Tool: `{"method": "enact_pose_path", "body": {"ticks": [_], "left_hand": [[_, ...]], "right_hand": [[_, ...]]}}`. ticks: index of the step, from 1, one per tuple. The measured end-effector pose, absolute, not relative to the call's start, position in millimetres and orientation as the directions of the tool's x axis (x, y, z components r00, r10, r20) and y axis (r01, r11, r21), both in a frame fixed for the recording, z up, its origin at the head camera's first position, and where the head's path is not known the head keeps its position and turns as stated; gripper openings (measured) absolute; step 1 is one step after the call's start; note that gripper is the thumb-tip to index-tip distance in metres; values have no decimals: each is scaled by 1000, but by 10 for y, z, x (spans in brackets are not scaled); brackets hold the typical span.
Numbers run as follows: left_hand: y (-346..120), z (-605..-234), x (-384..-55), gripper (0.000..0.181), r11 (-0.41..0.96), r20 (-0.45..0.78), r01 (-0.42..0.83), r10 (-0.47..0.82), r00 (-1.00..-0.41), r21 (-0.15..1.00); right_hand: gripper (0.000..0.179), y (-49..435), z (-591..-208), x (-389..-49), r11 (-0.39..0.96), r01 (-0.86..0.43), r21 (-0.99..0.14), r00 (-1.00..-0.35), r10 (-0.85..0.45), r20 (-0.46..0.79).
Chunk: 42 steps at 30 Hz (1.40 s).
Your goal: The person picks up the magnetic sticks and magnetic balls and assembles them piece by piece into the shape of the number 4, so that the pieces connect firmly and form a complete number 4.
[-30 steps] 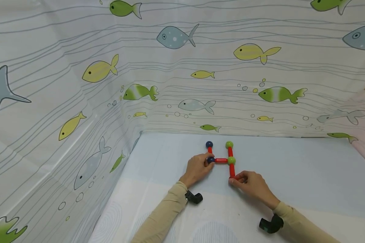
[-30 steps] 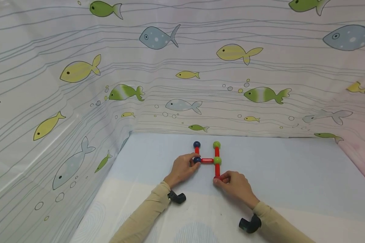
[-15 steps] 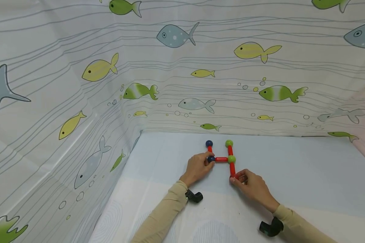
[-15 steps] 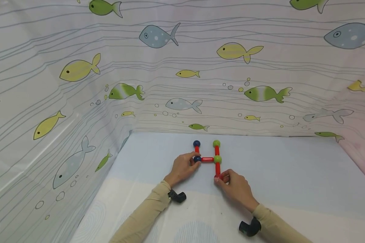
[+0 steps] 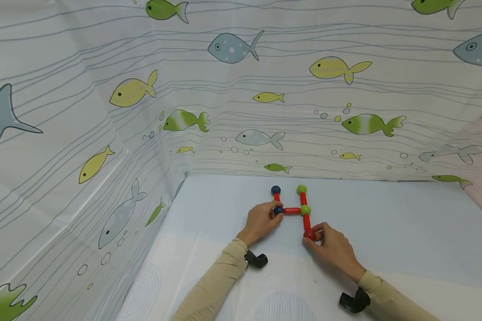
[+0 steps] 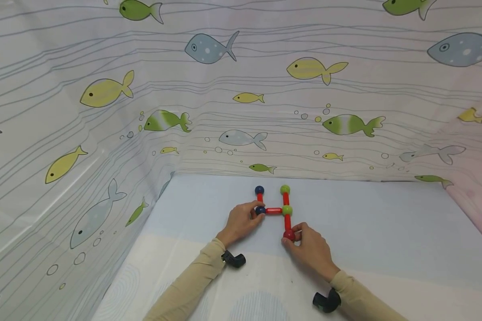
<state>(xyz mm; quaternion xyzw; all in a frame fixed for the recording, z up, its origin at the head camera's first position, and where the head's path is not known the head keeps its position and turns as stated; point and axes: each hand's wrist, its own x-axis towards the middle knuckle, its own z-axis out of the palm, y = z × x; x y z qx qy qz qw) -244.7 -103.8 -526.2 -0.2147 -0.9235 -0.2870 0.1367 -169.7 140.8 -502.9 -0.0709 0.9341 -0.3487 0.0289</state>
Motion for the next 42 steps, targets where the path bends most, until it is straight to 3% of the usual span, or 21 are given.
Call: {"method": "enact_pose_path", "body": {"ticks": [9,27,42], "left_hand": [[-1021,-5252,-2432,26,743,372,477,323,-870,470],[-1037,-5265,-2449,26,744,372,474,319,-871,471],[-1035,-5266,-2447,26,744,376,477,321,-869,468]], "right_hand": [[60,1426,-4997,-1740,783,-96,-614,-985,-164,-56],[61,1491,-4948,-1779,757,-138,-638,-972,-226,-58],[60,1431,-4918,-1907,792,-101,-602,-979,-186,-80]]}}
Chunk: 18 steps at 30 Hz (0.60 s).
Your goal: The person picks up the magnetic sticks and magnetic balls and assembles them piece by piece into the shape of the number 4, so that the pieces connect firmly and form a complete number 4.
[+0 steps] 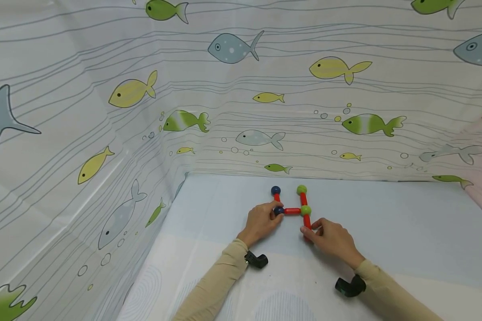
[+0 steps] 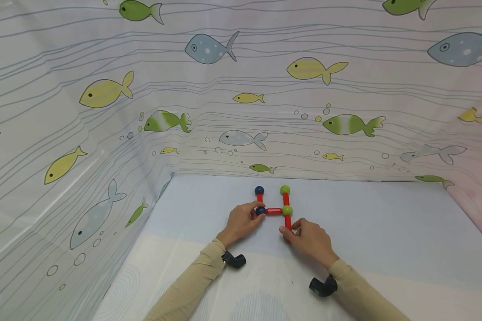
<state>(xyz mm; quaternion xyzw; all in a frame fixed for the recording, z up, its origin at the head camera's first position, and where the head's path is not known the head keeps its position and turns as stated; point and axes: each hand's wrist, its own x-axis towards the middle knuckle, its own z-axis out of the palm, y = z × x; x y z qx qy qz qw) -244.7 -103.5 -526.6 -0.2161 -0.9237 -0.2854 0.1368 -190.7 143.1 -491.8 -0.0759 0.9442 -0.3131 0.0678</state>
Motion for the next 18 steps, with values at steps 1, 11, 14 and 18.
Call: {"method": "enact_pose_path", "body": {"ticks": [1,11,14,18], "left_hand": [[-1036,-5265,-2445,26,744,376,477,321,-869,468],[-1029,-5247,-2410,25,744,379,480,322,-868,465],[-1032,-5253,-2421,25,744,379,483,326,-866,462],[-1040,-5260,-2440,25,741,386,487,327,-863,462]], "right_hand": [[60,1424,-4906,-1917,799,-93,-594,-980,-180,-88],[52,1410,-4928,-2088,851,-59,-522,-970,-172,-171],[47,1415,-4923,-2119,848,-66,-525,-966,-186,-179],[46,1413,-4910,-2149,847,-72,-527,-961,-200,-190]]}}
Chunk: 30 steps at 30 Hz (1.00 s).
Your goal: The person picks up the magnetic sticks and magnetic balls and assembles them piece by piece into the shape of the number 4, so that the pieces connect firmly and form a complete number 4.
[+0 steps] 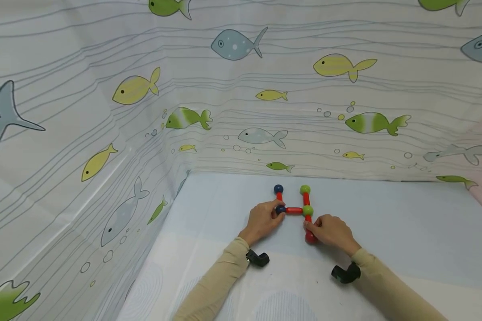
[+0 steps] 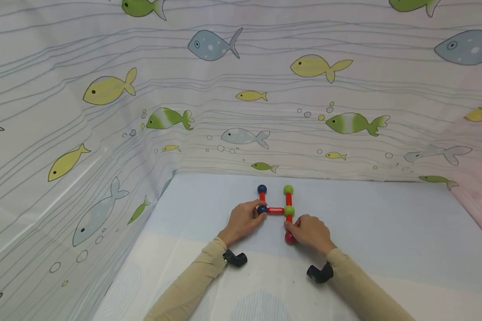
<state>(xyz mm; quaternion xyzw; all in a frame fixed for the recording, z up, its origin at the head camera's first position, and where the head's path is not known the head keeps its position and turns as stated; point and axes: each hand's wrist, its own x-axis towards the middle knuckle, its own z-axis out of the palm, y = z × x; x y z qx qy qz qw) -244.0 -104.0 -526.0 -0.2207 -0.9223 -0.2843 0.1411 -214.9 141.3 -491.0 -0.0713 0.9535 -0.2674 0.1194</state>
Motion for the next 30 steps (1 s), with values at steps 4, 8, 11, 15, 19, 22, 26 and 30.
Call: {"method": "enact_pose_path", "body": {"ticks": [4,8,11,15,19,22,26,30], "left_hand": [[-1041,-5248,-2451,26,736,390,491,327,-861,466],[-1039,-5240,-2453,26,739,380,486,328,-865,466],[-1037,-5241,-2449,26,741,376,482,326,-867,468],[-1034,-5252,-2439,26,743,376,479,324,-868,466],[-1030,-5262,-2439,26,748,372,475,323,-870,463],[-1027,-5267,-2441,26,750,369,473,322,-872,462],[-1028,-5270,-2444,26,752,375,475,322,-869,456],[-1027,-5279,-2450,27,750,386,481,321,-865,454]], "right_hand": [[47,1413,-4892,-2168,845,-69,-530,-958,-204,-200],[48,1414,-4889,-2179,838,-53,-542,-957,-199,-213],[49,1413,-4899,-2181,832,-42,-553,-955,-197,-223],[49,1411,-4918,-2174,829,-40,-557,-954,-198,-227],[50,1428,-4923,-2164,823,-47,-566,-953,-206,-221],[52,1461,-4936,-2155,813,-62,-580,-948,-229,-221],[53,1520,-4932,-2129,777,-64,-627,-928,-277,-249],[51,1573,-4925,-2084,731,-57,-680,-907,-323,-271]]}}
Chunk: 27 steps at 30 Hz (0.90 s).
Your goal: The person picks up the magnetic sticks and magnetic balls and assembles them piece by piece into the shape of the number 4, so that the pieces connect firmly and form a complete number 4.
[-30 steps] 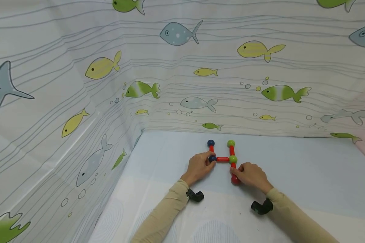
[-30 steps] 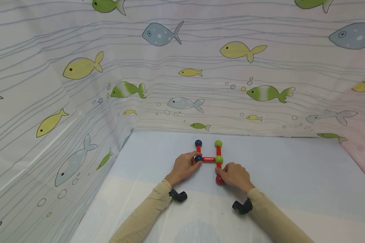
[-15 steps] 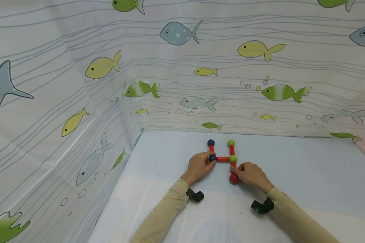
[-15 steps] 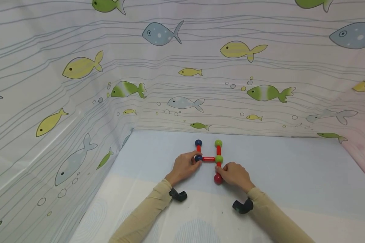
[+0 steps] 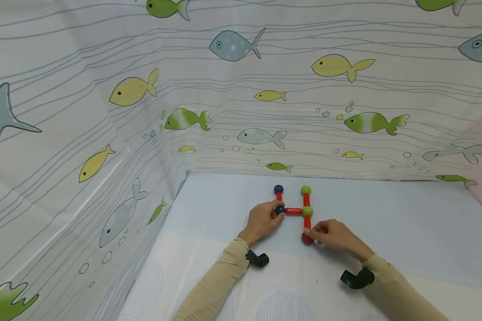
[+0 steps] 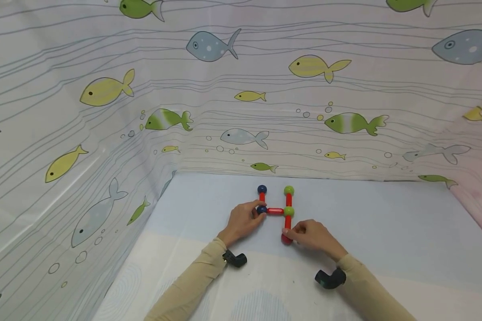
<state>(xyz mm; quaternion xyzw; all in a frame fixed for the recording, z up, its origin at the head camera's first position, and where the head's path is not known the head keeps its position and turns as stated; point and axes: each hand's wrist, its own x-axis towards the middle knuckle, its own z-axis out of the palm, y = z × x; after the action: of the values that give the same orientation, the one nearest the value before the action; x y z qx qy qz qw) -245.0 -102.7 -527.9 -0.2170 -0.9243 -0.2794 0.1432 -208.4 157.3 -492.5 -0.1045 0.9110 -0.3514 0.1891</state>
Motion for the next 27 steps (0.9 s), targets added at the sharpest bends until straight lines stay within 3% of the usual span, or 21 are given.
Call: {"method": "enact_pose_path", "body": {"ticks": [10,27], "left_hand": [[-1031,-5287,-2458,27,747,398,495,331,-856,443],[-1029,-5307,-2475,26,745,387,483,320,-864,461]], "right_hand": [[38,1610,-4998,-1965,679,-147,-719,-914,-372,-164],[35,1669,-5018,-1948,638,-165,-752,-900,-409,-149]]}}
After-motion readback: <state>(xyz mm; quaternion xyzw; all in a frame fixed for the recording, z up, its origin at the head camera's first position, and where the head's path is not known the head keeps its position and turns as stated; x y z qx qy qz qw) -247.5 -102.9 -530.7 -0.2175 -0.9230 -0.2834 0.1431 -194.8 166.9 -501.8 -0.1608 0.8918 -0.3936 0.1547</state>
